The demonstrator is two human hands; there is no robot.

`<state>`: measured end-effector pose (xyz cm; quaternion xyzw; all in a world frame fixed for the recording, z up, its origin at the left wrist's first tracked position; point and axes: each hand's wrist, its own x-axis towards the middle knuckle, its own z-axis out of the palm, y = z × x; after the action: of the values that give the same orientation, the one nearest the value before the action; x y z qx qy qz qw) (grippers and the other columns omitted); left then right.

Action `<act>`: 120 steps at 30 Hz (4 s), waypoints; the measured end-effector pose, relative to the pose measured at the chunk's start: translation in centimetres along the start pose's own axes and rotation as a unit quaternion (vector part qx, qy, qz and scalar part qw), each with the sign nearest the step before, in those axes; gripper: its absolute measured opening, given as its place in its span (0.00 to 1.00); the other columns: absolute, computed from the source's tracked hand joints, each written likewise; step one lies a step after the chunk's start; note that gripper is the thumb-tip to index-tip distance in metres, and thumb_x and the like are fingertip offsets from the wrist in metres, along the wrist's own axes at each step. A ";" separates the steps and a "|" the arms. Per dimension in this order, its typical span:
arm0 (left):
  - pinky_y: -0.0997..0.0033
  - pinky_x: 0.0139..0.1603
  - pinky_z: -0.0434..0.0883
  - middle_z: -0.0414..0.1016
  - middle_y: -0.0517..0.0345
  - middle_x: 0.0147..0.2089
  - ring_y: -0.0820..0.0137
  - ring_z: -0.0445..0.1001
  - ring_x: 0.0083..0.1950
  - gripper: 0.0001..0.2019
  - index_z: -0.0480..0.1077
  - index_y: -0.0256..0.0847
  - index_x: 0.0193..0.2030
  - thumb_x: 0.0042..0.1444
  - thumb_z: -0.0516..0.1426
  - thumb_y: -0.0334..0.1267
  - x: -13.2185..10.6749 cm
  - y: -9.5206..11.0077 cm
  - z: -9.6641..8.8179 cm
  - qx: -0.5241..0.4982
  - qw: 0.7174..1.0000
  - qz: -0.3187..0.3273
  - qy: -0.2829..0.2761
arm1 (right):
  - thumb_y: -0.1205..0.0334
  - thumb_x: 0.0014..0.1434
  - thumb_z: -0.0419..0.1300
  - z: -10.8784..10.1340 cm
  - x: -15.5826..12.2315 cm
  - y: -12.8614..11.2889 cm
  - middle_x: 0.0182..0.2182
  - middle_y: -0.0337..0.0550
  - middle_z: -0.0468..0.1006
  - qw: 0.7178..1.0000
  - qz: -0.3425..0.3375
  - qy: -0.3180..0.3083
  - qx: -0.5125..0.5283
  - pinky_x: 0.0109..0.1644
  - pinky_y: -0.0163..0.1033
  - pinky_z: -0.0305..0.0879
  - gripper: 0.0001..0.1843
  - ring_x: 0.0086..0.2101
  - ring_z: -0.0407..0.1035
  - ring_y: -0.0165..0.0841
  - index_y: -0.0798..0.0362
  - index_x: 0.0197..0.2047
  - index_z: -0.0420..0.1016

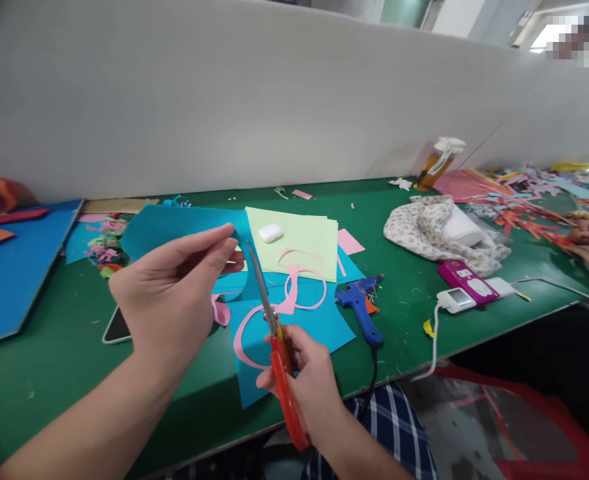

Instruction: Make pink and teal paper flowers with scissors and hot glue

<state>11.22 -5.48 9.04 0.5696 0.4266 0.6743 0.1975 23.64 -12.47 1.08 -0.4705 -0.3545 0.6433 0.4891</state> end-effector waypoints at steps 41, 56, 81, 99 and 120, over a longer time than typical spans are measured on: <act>0.78 0.31 0.78 0.79 0.62 0.34 0.73 0.78 0.32 0.07 0.76 0.44 0.37 0.50 0.61 0.34 0.3 0.4 0.0 -0.009 0.999 -0.044 -0.023 | 0.53 0.38 0.70 0.2 0.2 0.0 0.23 0.32 0.63 1.000 -0.009 -0.004 -0.015 0.20 0.28 0.56 0.24 0.18 0.55 0.20 0.51 0.39 0.73; 0.77 0.32 0.77 0.77 0.58 0.36 0.71 0.77 0.34 0.07 0.76 0.43 0.37 0.50 0.61 0.36 2.8 -0.1 -1.8 -0.027 0.989 -0.084 -0.115 | 0.64 0.43 0.66 -5.6 -0.8 -4.3 0.25 0.33 0.64 0.972 0.094 -0.084 -0.198 0.23 0.30 0.62 0.20 0.20 0.64 0.24 0.51 0.42 0.72; 0.77 0.27 0.74 0.77 0.59 0.32 0.70 0.75 0.30 0.13 0.76 0.54 0.42 0.48 0.61 0.36 3.7 -0.3 -3.5 0.083 0.937 -0.021 -0.339 | 0.73 0.47 0.56 -5.8 -1.4 -5.3 0.23 0.31 0.68 0.966 0.103 -0.065 -0.226 0.22 0.29 0.60 0.15 0.16 0.65 0.22 0.49 0.38 0.71; 0.78 0.22 0.71 0.76 0.58 0.31 0.70 0.74 0.28 0.11 0.77 0.49 0.39 0.49 0.58 0.34 4.0 -0.5 -2.9 0.056 0.920 -0.071 -0.382 | 0.71 0.44 0.57 -5.4 -1.2 -5.2 0.19 0.31 0.72 0.959 0.119 -0.074 -0.247 0.22 0.30 0.59 0.16 0.19 0.68 0.26 0.50 0.38 0.71; 0.80 0.18 0.69 0.76 0.61 0.35 0.73 0.74 0.26 0.16 0.74 0.55 0.44 0.47 0.62 0.36 4.3 -1.6 -3.2 0.058 0.894 -0.079 -0.438 | 0.70 0.48 0.55 -5.5 -0.9 -4.9 0.20 0.31 0.72 0.960 0.121 -0.072 -0.244 0.22 0.29 0.55 0.13 0.20 0.67 0.24 0.50 0.39 0.71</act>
<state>6.75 -2.51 10.40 0.7818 0.3791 0.3126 0.3838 30.43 -12.03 4.14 -0.5672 -0.4758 0.6236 0.2513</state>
